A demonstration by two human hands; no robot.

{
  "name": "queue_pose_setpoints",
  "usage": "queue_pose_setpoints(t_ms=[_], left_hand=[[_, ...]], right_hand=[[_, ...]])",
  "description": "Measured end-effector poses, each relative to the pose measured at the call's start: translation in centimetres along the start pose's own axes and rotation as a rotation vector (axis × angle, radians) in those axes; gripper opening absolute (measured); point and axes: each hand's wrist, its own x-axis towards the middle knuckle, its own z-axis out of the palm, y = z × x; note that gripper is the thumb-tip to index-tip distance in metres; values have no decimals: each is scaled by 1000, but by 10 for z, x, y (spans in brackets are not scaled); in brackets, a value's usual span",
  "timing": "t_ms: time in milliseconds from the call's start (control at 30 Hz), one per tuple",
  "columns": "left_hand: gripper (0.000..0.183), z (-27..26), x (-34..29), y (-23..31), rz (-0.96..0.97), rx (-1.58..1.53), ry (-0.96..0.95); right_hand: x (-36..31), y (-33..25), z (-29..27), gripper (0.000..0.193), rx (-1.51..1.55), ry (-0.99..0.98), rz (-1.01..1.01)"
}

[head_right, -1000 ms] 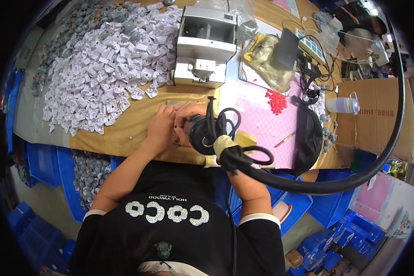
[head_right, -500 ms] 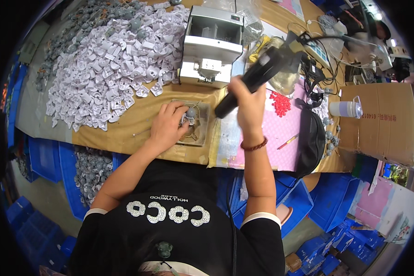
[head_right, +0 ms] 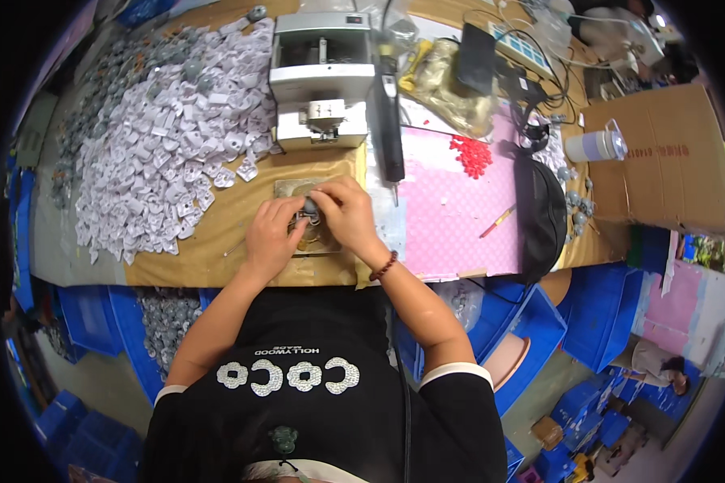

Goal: Assembling small plastic components on a factory workbench using a handheld power tool.

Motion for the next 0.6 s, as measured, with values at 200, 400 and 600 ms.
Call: queue_pose_setpoints(t_ms=[200,400,600], left_hand=[[31,5,-1,-3,-43,-71,-11],[27,-57,-19,3,-141,-132,-205],[27,-200,-91,-37,-299,255,-917]], right_hand=[[22,-12,8,12,312,66,163],[28,-19,-57,19,246,-380,237],[58,75,-162,14,-846,143,-151]])
